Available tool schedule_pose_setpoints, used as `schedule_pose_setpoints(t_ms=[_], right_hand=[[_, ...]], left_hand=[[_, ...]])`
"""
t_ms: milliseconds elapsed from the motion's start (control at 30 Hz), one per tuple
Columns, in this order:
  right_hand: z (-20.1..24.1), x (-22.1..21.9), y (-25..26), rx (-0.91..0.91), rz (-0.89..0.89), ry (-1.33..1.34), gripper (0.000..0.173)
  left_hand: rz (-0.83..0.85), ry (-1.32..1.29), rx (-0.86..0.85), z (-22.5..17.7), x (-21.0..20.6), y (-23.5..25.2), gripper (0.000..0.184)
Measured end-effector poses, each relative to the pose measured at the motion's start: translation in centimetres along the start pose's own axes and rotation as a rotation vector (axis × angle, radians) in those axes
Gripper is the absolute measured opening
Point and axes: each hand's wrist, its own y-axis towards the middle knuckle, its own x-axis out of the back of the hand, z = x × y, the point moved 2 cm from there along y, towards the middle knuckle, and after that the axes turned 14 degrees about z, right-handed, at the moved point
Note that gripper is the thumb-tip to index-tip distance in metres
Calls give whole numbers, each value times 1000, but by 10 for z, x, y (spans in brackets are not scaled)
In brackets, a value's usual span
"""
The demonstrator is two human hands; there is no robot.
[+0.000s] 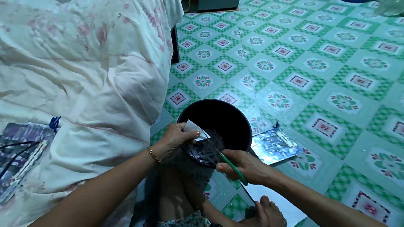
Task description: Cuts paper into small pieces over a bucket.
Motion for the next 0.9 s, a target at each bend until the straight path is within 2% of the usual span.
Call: schedule_pose_setpoints(t_ms=[133,233,367,467,600,800,900], right_hand=[[0,-2,2,20,-40,50,36],[-2,0,1,48,-94,87,32],[-3,1,0,56,-131,112,29],[-4,0,1,62,-120,109,29],[-3,0,1,43,-79,57,39],[-3,-1,0,71,-116,83,30],[-1,-2,0,39,-82,72,34]], left_hand=[[4,-9,11,-2,-2,-1,12],[3,-32,14,-1,0,0,3],[13,-48,34,-1,0,1,15],[26,-18,48,-1,-1,-1,19],[64,36,52,-1,-3,-1,22],[59,54,54,-2,-3,-3,24],[90,100,60,-2,-3,-3,24]])
